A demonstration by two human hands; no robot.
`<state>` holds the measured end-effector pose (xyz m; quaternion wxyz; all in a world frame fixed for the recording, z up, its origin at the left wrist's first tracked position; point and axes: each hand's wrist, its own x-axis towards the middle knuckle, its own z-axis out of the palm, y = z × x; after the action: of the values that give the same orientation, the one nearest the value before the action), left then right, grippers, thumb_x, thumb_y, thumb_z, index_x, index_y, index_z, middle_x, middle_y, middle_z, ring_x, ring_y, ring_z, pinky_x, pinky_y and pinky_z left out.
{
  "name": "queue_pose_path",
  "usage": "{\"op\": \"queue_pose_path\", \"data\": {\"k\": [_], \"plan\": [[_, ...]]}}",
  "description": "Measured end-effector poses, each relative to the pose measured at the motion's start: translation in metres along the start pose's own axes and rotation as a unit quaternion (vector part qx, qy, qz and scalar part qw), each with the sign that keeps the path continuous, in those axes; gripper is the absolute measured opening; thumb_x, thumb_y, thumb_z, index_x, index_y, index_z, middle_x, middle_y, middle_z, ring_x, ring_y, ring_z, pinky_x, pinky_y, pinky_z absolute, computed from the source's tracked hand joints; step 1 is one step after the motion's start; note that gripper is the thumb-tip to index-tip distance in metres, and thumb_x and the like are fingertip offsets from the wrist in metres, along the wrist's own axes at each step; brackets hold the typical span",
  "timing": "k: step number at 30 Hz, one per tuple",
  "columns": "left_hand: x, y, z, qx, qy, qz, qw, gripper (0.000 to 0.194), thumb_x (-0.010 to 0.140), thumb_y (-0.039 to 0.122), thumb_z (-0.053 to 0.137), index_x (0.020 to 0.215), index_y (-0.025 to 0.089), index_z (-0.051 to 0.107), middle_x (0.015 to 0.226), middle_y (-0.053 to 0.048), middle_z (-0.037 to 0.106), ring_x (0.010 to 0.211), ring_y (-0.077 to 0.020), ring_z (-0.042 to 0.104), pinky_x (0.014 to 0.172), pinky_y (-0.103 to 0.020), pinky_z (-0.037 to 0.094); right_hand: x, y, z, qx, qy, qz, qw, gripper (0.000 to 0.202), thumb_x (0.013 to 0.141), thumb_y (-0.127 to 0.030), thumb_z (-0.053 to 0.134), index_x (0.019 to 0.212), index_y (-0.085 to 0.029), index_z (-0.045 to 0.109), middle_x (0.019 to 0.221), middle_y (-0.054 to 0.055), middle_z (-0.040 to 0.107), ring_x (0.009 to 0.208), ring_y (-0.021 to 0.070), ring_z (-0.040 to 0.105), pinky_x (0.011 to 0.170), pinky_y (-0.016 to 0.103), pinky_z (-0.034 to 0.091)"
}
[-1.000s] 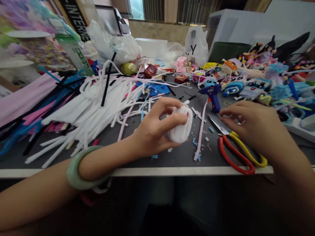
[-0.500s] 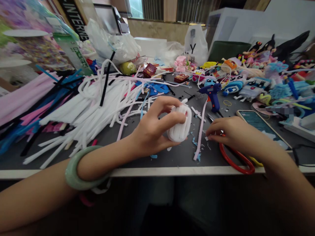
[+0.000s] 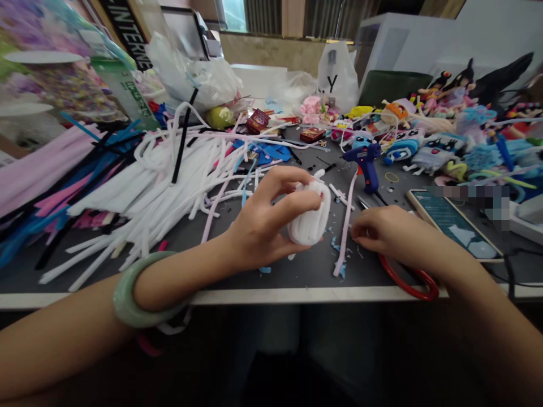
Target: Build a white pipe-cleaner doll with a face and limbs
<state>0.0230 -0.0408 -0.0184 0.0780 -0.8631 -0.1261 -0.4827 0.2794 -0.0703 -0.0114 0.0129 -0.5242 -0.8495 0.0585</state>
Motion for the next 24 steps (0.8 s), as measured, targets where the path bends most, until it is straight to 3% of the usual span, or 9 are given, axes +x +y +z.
{"op": "queue_pose_path", "data": {"k": [4,7,10,11,13,15,17,24], "plan": [[-0.001,-0.001,0.001,-0.013,0.005,0.005,1.0,0.053,0.069,0.025,0.08,0.11,0.023,0.046,0.112,-0.009,0.053,0.103,-0.0195,0.057,0.081,-0.032,0.056,-0.001,-0.001,-0.008,0.021,-0.013,0.031,0.999,0.013,0.076,-0.016,0.056,0.075,-0.019,0.069,0.067,0.001,0.067,0.058,0.0127,0.057,0.058,0.027,0.041],[-0.003,0.0,0.001,-0.015,-0.011,-0.001,1.0,0.051,0.071,0.023,0.079,0.111,0.023,0.047,0.115,-0.009,0.052,0.106,-0.0199,0.057,0.083,-0.033,0.057,-0.007,-0.008,-0.017,0.077,0.045,0.042,0.995,0.01,0.077,-0.019,0.059,0.075,-0.02,0.069,0.067,-0.001,0.067,0.058,0.0122,0.057,0.056,0.026,0.041],[-0.007,0.003,0.002,-0.013,-0.02,0.014,1.0,0.045,0.074,0.02,0.076,0.111,0.023,0.049,0.119,-0.009,0.05,0.109,-0.0203,0.057,0.088,-0.034,0.057,-0.017,-0.028,-0.023,0.186,0.213,0.027,0.959,0.003,0.079,-0.022,0.065,0.076,-0.022,0.067,0.071,-0.003,0.066,0.064,0.0117,0.058,0.058,0.025,0.044],[-0.008,0.005,0.002,-0.014,-0.022,0.022,0.999,0.042,0.076,0.02,0.074,0.11,0.024,0.05,0.12,-0.009,0.05,0.111,-0.0202,0.058,0.089,-0.034,0.057,-0.019,-0.037,-0.023,0.232,0.296,0.012,0.926,0.003,0.079,-0.023,0.067,0.076,-0.022,0.066,0.073,-0.004,0.066,0.067,0.0115,0.059,0.061,0.024,0.046],[-0.009,0.008,0.002,-0.016,-0.032,0.034,0.999,0.037,0.079,0.02,0.072,0.109,0.024,0.051,0.12,-0.008,0.051,0.112,-0.0199,0.058,0.091,-0.034,0.057,-0.023,-0.055,-0.022,0.319,0.371,0.008,0.872,0.003,0.081,-0.022,0.068,0.079,-0.024,0.066,0.075,-0.005,0.064,0.066,0.0093,0.058,0.06,0.022,0.046],[-0.009,0.011,0.001,-0.021,-0.039,0.038,0.998,0.034,0.08,0.018,0.07,0.108,0.024,0.051,0.12,-0.007,0.052,0.113,-0.02,0.058,0.091,-0.034,0.056,-0.024,-0.07,-0.018,0.356,0.38,-0.003,0.853,0.004,0.081,-0.021,0.068,0.079,-0.024,0.067,0.076,-0.004,0.064,0.067,0.0092,0.058,0.059,0.022,0.047],[-0.009,0.014,0.001,-0.028,-0.041,0.038,0.998,0.033,0.08,0.015,0.068,0.107,0.023,0.051,0.12,-0.007,0.053,0.113,-0.0202,0.058,0.091,-0.035,0.056,-0.024,-0.079,-0.015,0.37,0.368,-0.005,0.853,0.004,0.081,-0.021,0.068,0.078,-0.024,0.067,0.077,-0.002,0.065,0.069,0.011,0.06,0.06,0.023,0.049],[-0.009,0.016,0.004,-0.022,-0.021,0.03,0.999,0.033,0.081,0.022,0.07,0.107,0.023,0.051,0.118,-0.008,0.056,0.112,-0.0186,0.059,0.089,-0.032,0.056,-0.019,-0.078,-0.009,0.413,0.343,0.008,0.843,0.002,0.079,-0.022,0.071,0.079,-0.024,0.07,0.077,-0.002,0.068,0.068,0.0117,0.063,0.058,0.023,0.052]]}}
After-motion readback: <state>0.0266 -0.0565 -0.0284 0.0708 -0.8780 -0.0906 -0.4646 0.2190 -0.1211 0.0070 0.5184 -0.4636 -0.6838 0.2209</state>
